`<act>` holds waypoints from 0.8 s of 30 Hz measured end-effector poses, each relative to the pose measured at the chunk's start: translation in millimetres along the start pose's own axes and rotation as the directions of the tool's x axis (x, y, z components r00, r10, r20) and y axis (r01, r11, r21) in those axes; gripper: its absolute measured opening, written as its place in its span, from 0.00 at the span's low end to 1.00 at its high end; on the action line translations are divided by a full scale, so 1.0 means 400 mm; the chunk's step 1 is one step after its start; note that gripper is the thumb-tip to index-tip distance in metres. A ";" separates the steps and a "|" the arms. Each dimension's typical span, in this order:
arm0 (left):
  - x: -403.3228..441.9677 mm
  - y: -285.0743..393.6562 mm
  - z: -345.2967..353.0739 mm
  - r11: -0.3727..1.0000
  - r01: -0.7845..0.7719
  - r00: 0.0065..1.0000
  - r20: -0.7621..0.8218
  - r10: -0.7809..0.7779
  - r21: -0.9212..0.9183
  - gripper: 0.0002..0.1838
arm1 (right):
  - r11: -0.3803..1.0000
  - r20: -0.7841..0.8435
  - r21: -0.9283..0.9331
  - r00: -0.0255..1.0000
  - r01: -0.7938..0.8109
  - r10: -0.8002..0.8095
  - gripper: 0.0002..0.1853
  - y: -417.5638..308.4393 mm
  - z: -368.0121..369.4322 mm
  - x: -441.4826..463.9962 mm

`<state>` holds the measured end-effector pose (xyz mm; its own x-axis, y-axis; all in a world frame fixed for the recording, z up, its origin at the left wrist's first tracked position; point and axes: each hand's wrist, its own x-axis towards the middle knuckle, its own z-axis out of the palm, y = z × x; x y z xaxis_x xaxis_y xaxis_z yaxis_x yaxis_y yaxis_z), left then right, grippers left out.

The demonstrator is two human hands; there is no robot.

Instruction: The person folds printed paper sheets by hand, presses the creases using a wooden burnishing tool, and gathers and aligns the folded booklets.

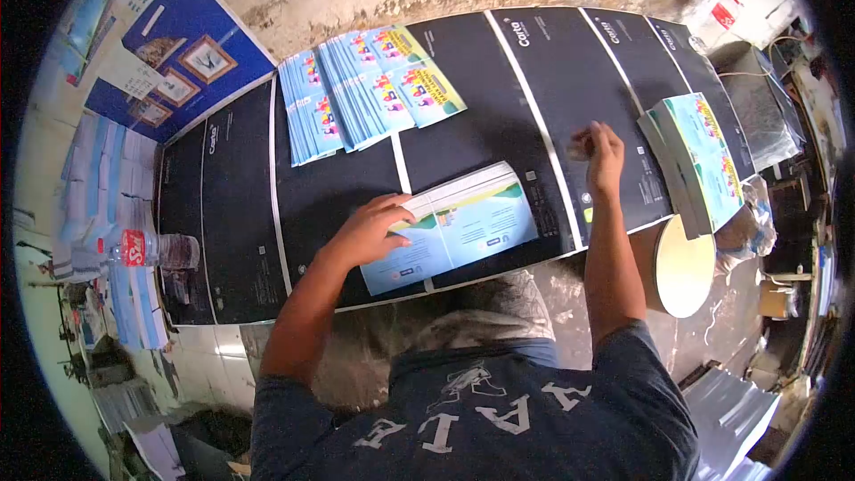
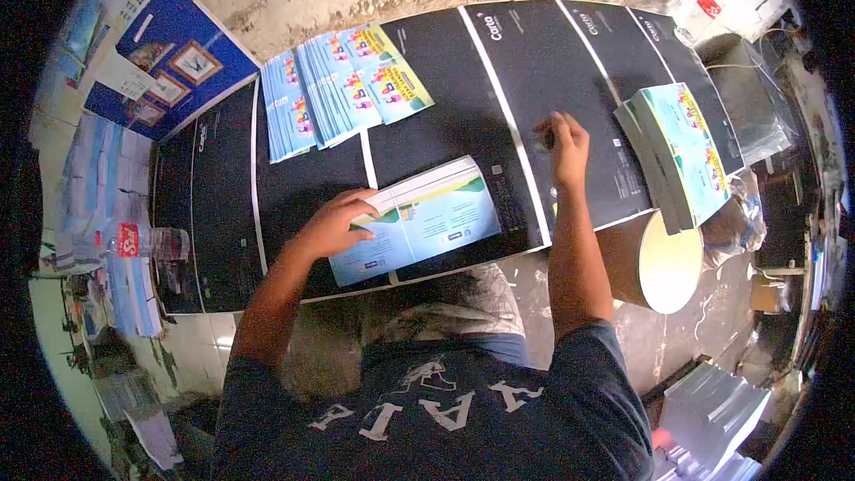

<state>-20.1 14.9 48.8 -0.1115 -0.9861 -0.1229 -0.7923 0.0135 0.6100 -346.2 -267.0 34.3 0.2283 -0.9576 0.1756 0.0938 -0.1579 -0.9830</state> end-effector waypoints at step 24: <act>-0.131 0.111 0.196 0.997 0.054 0.977 -0.204 -0.065 -0.062 0.22 | 0.194 0.890 -0.450 0.455 0.872 0.021 0.19 -0.022 0.197 -0.569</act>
<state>-96.4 80.2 20.9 0.0655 -0.9979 0.0001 -0.7583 -0.0497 0.6500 -322.5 -28.5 7.2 0.9686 -0.2245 0.1073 -0.2189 -0.9738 -0.0616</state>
